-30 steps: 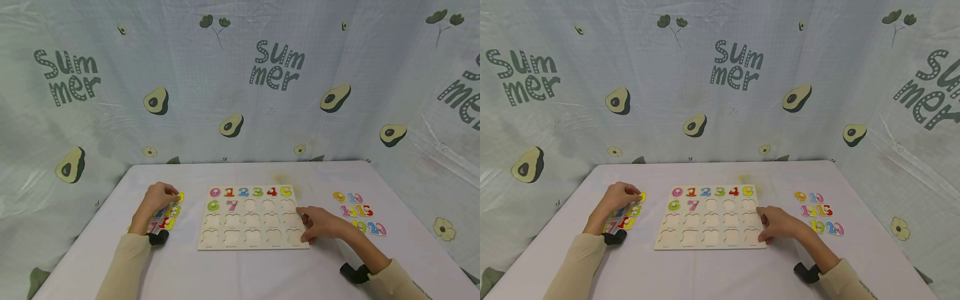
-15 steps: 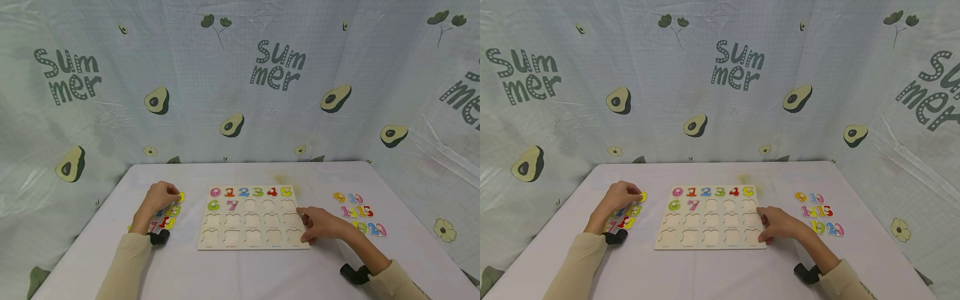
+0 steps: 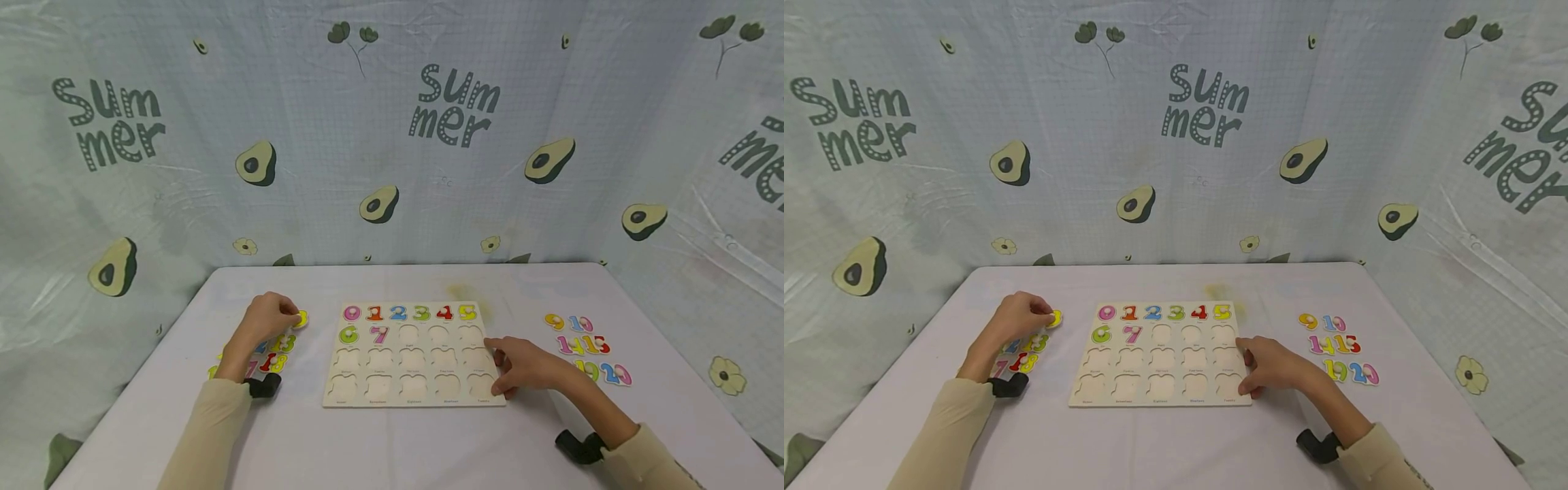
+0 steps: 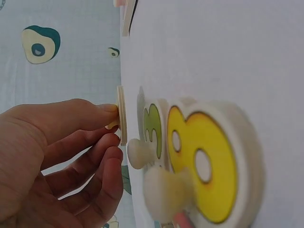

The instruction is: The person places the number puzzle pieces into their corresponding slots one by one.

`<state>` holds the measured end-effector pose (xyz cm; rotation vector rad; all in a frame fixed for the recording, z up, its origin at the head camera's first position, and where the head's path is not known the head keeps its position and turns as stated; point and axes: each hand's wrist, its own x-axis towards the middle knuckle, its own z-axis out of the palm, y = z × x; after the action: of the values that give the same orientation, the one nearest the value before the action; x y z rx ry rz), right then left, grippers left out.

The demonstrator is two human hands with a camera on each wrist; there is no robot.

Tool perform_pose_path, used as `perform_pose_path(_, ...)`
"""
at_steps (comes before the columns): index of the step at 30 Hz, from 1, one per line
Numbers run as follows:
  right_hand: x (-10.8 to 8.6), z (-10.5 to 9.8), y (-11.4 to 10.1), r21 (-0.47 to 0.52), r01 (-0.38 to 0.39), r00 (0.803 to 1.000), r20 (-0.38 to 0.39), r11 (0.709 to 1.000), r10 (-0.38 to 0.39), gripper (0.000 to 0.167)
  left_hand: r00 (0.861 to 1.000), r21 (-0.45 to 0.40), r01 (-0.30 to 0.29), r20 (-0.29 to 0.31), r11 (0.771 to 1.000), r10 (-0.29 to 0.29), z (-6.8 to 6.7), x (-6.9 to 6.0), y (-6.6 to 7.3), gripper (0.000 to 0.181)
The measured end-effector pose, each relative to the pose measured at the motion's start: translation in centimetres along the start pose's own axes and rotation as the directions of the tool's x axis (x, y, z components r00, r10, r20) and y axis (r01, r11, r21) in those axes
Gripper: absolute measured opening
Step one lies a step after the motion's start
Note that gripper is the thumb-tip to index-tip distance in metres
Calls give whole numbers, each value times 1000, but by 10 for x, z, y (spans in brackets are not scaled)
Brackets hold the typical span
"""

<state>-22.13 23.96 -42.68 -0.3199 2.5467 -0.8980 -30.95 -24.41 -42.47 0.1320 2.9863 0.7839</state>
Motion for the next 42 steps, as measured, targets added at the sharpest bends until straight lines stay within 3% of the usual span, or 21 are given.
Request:
perform_pose_path(18, -1, -2, -2, 5, -6, 1000, -3, 1000, 6, 91, 997, -3, -76, 5, 997, 76, 3, 2, 23, 20)
perform_pose_path(26, 0, 0, 0, 9, -13, 1000, -1, 1000, 13, 93, 995, -17, -98, 11, 995, 98, 6, -3, 31, 16)
perform_pose_path(42, 0, 0, 0, 1, -9, 1000, 4, 1000, 9, 92, 988, 29, -151, -18, 988, 151, 16, -3, 46, 12)
